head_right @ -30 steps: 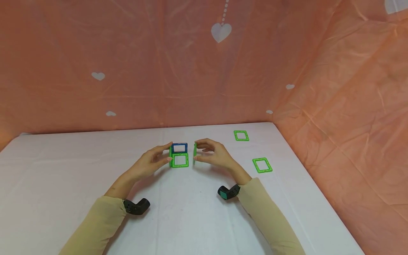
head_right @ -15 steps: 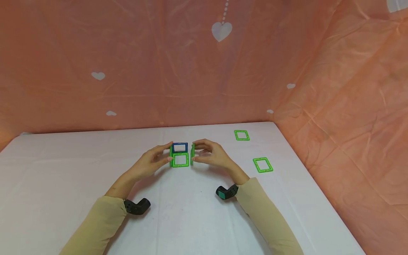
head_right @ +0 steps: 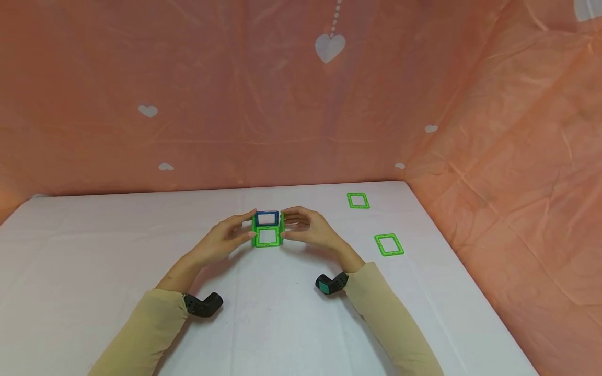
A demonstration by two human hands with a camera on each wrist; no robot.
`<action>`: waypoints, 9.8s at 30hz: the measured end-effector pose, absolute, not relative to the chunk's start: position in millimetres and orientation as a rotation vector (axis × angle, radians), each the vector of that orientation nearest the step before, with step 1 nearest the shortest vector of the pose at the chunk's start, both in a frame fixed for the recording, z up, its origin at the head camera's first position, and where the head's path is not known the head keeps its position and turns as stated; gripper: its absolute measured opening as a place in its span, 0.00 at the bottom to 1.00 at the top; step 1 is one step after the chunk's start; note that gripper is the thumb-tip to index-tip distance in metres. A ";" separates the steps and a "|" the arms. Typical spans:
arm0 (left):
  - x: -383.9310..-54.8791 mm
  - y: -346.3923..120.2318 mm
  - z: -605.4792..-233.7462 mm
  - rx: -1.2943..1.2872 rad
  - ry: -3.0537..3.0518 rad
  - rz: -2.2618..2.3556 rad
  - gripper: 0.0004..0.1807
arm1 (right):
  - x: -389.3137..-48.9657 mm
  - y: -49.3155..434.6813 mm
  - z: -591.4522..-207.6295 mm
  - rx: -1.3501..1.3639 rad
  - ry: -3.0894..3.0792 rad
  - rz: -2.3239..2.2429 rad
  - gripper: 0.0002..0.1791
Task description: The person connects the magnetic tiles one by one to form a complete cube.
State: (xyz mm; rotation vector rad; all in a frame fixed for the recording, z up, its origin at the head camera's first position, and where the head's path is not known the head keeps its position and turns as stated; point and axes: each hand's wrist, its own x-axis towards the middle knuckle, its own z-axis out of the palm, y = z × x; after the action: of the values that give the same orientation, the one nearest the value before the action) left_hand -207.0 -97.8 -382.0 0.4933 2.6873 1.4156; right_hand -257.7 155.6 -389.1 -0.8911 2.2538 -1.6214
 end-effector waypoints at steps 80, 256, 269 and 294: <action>-198.9 -89.3 -383.6 0.335 2.621 1.639 0.26 | -241.2 143.3 -389.4 -0.723 2.322 -1.670 0.23; -215.4 -94.5 -392.5 0.403 2.601 1.628 0.31 | -286.4 198.8 -387.0 -0.041 2.839 -1.747 0.16; -213.4 -93.6 -393.3 0.440 2.586 1.672 0.30 | -288.4 215.3 -386.0 0.293 2.956 -1.730 0.18; -215.9 -96.3 -392.6 0.426 2.587 1.619 0.31 | -300.1 231.1 -383.3 0.511 2.953 -1.220 0.41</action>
State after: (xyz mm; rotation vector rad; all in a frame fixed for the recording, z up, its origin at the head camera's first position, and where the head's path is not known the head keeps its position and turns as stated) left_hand -215.9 -96.3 -392.6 0.4255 2.5872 1.6190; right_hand -300.1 231.1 -383.3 0.5114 2.9531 -1.2198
